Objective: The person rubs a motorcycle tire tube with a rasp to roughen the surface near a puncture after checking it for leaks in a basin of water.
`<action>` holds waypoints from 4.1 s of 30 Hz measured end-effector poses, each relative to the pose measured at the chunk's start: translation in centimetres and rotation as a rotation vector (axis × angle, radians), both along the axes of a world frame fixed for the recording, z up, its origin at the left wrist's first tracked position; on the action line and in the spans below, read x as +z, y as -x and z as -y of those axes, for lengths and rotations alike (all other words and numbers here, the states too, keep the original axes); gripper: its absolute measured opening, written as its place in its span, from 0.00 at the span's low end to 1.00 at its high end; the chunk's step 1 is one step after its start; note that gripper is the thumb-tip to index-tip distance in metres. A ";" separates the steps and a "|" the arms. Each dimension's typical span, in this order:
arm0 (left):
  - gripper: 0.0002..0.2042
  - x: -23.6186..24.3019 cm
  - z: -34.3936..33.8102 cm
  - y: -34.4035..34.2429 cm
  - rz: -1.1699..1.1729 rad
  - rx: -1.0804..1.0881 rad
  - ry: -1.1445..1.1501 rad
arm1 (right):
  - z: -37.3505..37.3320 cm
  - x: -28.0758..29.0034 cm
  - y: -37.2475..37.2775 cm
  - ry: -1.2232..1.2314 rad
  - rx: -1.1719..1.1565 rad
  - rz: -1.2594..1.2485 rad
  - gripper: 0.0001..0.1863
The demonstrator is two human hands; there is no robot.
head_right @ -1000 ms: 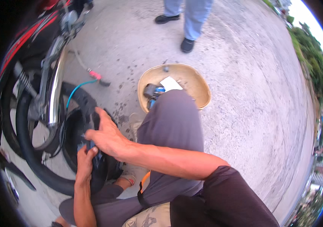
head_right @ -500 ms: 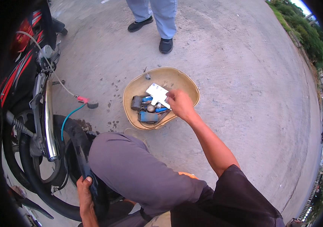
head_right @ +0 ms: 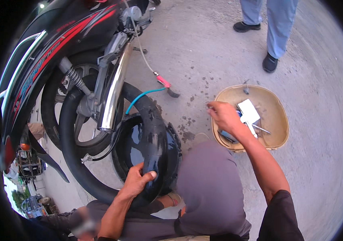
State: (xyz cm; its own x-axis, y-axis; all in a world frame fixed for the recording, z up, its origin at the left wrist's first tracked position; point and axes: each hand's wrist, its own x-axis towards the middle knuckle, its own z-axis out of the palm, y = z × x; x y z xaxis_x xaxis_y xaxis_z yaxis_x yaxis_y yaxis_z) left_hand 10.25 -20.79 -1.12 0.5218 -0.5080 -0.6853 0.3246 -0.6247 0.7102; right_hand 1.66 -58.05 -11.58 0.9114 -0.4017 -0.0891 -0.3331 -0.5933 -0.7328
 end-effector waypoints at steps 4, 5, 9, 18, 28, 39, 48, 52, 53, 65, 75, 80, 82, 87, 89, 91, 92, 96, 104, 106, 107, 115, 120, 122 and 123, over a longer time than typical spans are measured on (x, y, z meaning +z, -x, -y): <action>0.24 -0.4 -0.7 0.2 0.082 -0.072 -0.053 | -3.7 0.6 -9.6 -0.060 0.221 0.006 0.17; 0.26 -0.9 -1.3 0.3 0.075 -0.088 -0.078 | -4.8 0.6 -11.4 -0.090 0.233 0.014 0.18; 0.37 -0.9 -0.3 -0.2 0.247 -0.298 -0.201 | -5.9 2.7 -14.7 -0.205 0.283 0.069 0.18; 0.32 -1.3 -2.6 -0.5 0.277 -0.252 -0.177 | -20.5 20.8 -20.0 0.040 1.082 -0.063 0.19; 0.22 -7.2 -3.2 1.0 0.287 -0.179 0.151 | -38.4 1.2 -21.9 -0.236 0.708 0.590 0.15; 0.25 -5.3 -3.8 -1.2 0.265 -0.300 -0.146 | -41.2 4.1 -24.2 0.147 0.918 0.545 0.10; 0.28 -5.0 -1.4 -1.0 0.254 -0.319 -0.179 | -39.0 15.7 -24.4 0.533 0.982 0.161 0.14; 0.30 -5.1 -1.7 -1.7 0.207 -0.290 -0.199 | -28.8 25.0 -22.9 0.264 0.823 0.423 0.11; 0.30 -4.2 -3.0 -2.2 0.192 -0.243 -0.226 | -27.0 28.3 -22.9 0.284 0.822 0.422 0.11; 0.26 -5.3 -3.7 -0.3 0.194 -0.142 -0.112 | 8.2 11.0 1.4 0.068 0.096 -0.120 0.13; 0.23 -4.8 -3.1 -0.5 0.286 -0.197 -0.151 | 7.5 -6.1 11.1 0.050 -0.040 -0.541 0.14; 0.21 -4.0 -2.1 -0.3 0.300 -0.216 -0.214 | 6.6 -7.6 8.9 0.126 0.009 -0.651 0.27; 0.21 -3.6 -1.3 0.3 0.333 -0.186 -0.226 | 6.3 -10.4 9.3 0.195 0.023 -0.492 0.31; 0.22 -4.0 -2.7 -0.2 0.334 -0.184 -0.175 | 4.1 -8.7 9.3 0.343 0.104 -0.715 0.35; 0.23 -2.3 -0.5 0.6 0.338 -0.164 -0.180 | 5.4 -9.5 11.5 0.459 0.090 -0.752 0.25; 0.23 -1.8 0.0 0.8 0.348 -0.149 -0.204 | 6.7 -9.7 13.2 0.485 0.073 -0.811 0.21; 0.24 -2.0 -0.1 0.7 0.353 -0.148 -0.222 | 7.5 -9.4 14.1 0.462 0.060 -0.842 0.19; 0.25 -3.0 -0.9 0.6 0.378 -0.149 -0.272 | 9.4 -9.5 16.8 0.499 0.009 -0.944 0.13; 0.27 -3.1 -1.1 -0.1 0.355 -0.210 -0.213 | 7.9 -11.0 15.0 0.509 -0.106 -0.748 0.10; 0.27 -2.5 -0.2 0.7 0.377 -0.174 -0.238 | 8.2 -11.4 14.0 0.382 -0.095 -0.735 0.13; 0.26 -2.4 0.1 1.0 0.385 -0.149 -0.252 | 8.1 -11.6 13.5 0.341 -0.156 -0.685 0.14; 0.24 -2.7 -0.6 0.2 0.303 -0.123 -0.221 | 8.6 -15.9 6.7 -0.061 -0.352 -0.369 0.29; 0.26 -5.2 -2.7 -0.4 0.343 -0.195 -0.164 | 13.4 -23.0 6.9 0.200 -0.001 -0.368 0.23; 0.24 -4.3 -1.6 -0.8 0.336 -0.259 -0.214 | 12.5 -22.3 7.4 0.043 -0.461 -0.406 0.31; 0.23 -3.9 -1.3 -0.9 0.304 -0.272 -0.237 | 12.8 -21.1 7.5 0.087 -0.550 -0.421 0.32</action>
